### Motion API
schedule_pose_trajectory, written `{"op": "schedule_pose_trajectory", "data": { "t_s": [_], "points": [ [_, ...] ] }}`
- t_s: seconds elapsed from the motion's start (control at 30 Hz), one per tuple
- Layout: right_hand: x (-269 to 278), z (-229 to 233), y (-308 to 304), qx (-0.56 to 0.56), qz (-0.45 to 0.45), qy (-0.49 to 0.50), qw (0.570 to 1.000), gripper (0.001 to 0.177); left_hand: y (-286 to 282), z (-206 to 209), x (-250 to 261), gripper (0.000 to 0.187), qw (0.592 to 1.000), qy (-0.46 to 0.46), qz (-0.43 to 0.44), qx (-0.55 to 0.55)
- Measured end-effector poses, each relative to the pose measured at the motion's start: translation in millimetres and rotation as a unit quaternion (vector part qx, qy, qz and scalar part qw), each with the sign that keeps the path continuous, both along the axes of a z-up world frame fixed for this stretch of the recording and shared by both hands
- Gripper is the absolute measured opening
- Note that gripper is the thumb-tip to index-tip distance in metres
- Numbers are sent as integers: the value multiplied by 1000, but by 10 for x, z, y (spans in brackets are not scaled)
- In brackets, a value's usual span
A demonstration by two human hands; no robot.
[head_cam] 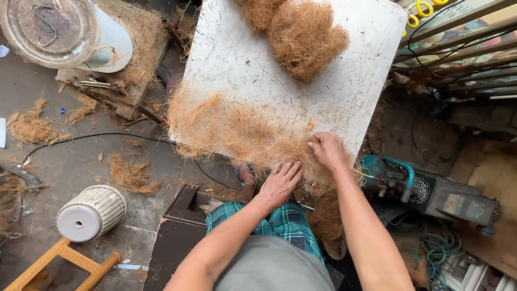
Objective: Manually separating and spreading coconut fibers on a work surface and then using a pneumatic tool on them.
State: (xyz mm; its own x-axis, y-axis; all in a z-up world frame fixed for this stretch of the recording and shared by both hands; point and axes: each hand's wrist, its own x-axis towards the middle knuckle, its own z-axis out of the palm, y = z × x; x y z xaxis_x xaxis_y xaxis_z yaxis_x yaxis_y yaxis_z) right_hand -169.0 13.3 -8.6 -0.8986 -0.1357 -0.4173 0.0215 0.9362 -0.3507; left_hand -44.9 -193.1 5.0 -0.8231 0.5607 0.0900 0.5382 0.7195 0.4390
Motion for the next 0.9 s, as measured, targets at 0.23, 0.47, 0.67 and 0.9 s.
{"op": "schedule_pose_trajectory", "data": {
  "t_s": [0.23, 0.47, 0.67, 0.9],
  "points": [
    [-143, 91, 373, -73, -148, 20, 986, 16, -104, 26, 150, 55, 999, -19, 27, -6],
    [269, 664, 639, -44, -171, 71, 982, 58, -690, 537, -33, 35, 918, -7, 348, 190],
    [550, 18, 1044, -83, -268, -78, 957, 34, -1558, 198, -374, 71, 623, -75, 721, 294],
    [269, -104, 1222, -174, -301, 127, 929, 13, -1805, 51, -805, 33, 685, 36, 653, 322]
  ]
}}
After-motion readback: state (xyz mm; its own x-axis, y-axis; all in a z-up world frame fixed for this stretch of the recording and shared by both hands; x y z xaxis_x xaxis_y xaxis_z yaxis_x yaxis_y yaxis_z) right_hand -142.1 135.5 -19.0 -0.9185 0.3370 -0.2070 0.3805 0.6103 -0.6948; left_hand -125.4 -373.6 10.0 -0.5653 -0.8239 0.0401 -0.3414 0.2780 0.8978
